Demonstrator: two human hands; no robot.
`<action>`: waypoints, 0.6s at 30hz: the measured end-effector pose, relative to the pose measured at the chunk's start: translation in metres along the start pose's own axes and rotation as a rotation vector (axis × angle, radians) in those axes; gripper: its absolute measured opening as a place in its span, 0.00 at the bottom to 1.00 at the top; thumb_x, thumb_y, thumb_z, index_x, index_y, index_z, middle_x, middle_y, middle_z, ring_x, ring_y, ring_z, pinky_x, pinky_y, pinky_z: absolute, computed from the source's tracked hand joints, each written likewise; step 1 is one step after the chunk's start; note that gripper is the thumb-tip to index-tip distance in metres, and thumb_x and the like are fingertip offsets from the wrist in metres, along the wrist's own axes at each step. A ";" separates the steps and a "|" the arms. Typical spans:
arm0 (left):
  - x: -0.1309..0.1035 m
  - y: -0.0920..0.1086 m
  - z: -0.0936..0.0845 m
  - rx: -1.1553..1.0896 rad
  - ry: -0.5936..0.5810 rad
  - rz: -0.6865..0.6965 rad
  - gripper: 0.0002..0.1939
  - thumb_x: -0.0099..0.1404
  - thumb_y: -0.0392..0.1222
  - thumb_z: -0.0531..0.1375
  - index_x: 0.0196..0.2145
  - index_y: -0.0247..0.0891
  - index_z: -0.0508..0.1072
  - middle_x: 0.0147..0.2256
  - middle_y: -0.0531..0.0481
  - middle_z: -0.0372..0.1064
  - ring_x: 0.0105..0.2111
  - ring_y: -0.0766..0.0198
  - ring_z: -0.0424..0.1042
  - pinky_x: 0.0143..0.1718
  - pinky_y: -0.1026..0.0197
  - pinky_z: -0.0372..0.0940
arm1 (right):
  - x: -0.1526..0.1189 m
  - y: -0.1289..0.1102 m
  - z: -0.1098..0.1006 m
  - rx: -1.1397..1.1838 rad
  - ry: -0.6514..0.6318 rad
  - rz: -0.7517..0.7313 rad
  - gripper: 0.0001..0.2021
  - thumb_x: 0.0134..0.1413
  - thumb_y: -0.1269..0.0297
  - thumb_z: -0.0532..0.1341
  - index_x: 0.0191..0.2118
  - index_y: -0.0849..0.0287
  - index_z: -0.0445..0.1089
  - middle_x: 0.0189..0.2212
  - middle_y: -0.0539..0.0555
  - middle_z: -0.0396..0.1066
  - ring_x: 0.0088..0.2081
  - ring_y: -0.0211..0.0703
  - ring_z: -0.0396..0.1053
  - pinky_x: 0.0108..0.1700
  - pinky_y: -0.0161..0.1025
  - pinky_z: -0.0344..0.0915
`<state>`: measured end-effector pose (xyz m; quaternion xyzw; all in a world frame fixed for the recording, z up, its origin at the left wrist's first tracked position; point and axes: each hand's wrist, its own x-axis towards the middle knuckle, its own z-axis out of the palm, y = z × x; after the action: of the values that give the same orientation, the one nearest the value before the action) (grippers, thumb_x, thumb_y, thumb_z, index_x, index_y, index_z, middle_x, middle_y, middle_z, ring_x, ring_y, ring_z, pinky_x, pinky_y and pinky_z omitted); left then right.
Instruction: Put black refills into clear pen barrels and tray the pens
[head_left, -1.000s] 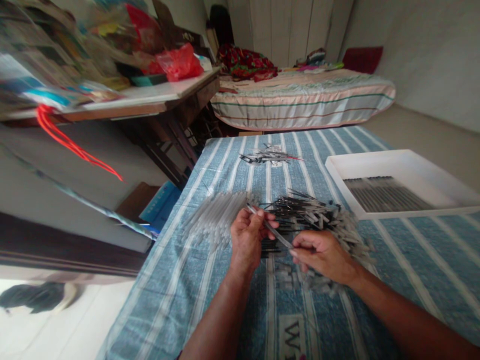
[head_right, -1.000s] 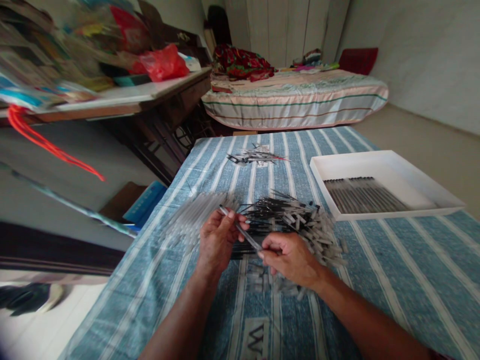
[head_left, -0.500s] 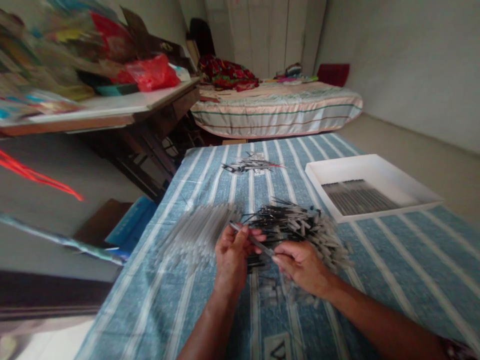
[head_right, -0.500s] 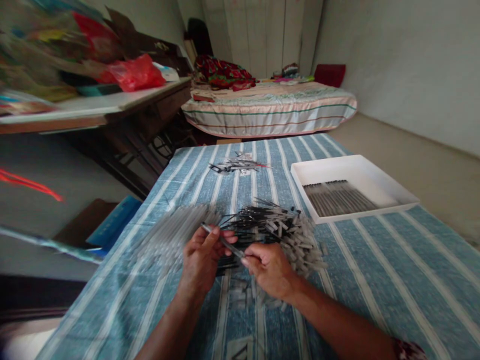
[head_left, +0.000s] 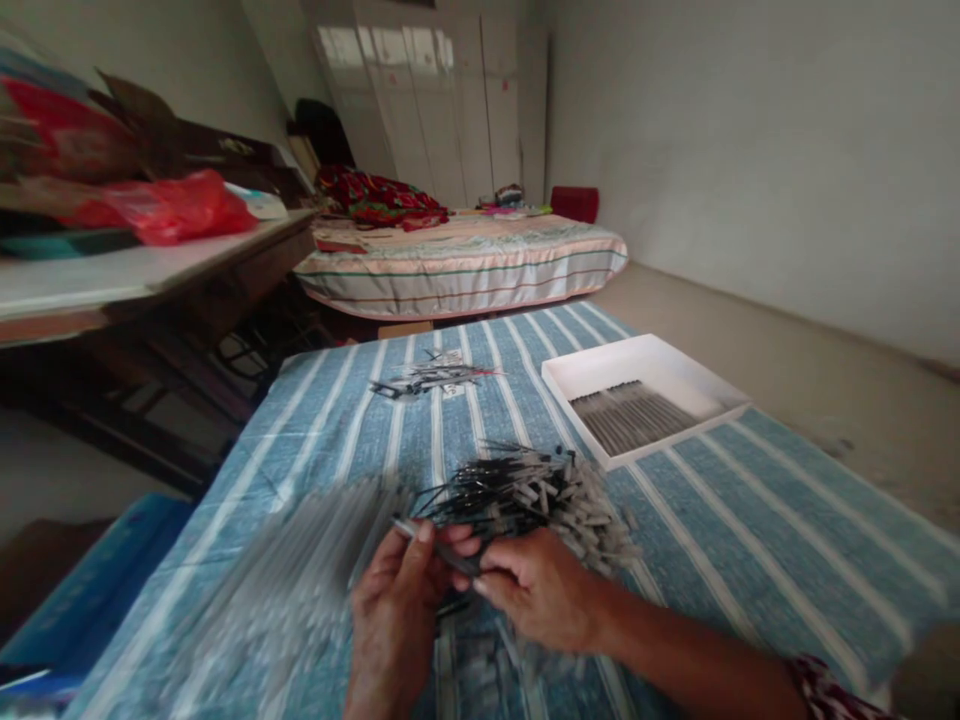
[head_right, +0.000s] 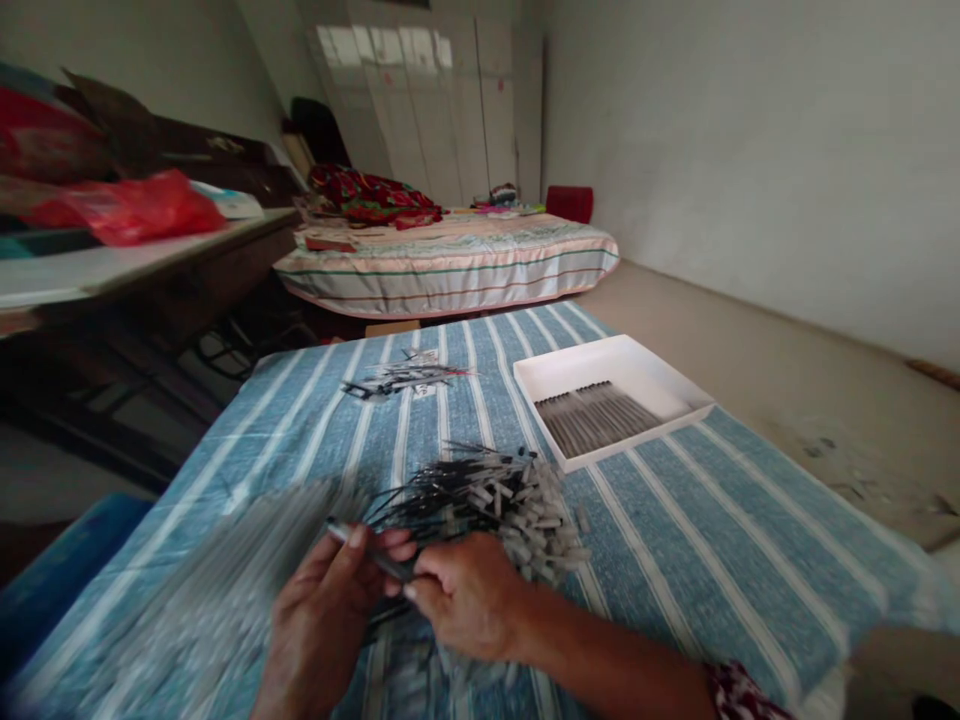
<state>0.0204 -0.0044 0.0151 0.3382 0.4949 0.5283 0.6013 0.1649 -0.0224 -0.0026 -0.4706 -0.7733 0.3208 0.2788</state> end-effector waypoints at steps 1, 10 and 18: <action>-0.002 0.001 0.002 0.024 -0.004 0.001 0.16 0.51 0.49 0.65 0.33 0.36 0.68 0.30 0.48 0.76 0.29 0.56 0.75 0.21 0.63 0.67 | 0.000 0.000 -0.009 -0.068 0.041 -0.018 0.11 0.52 0.58 0.49 0.24 0.54 0.63 0.23 0.44 0.70 0.26 0.35 0.67 0.27 0.30 0.57; 0.003 -0.002 -0.007 0.311 0.039 0.113 0.18 0.46 0.51 0.66 0.31 0.35 0.72 0.25 0.49 0.75 0.23 0.60 0.72 0.23 0.63 0.67 | -0.013 0.113 -0.185 -0.746 0.388 0.535 0.13 0.55 0.60 0.53 0.33 0.55 0.75 0.36 0.53 0.74 0.38 0.41 0.68 0.36 0.33 0.59; 0.011 -0.017 -0.012 0.500 -0.024 0.108 0.19 0.46 0.55 0.65 0.30 0.37 0.72 0.23 0.50 0.74 0.21 0.60 0.72 0.22 0.62 0.67 | -0.052 0.206 -0.250 -0.851 0.261 0.793 0.11 0.50 0.63 0.56 0.33 0.57 0.77 0.34 0.56 0.75 0.36 0.45 0.71 0.34 0.35 0.60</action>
<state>0.0137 0.0015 -0.0065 0.5085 0.5843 0.4167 0.4758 0.4827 0.0611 -0.0061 -0.8294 -0.5584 0.0018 0.0173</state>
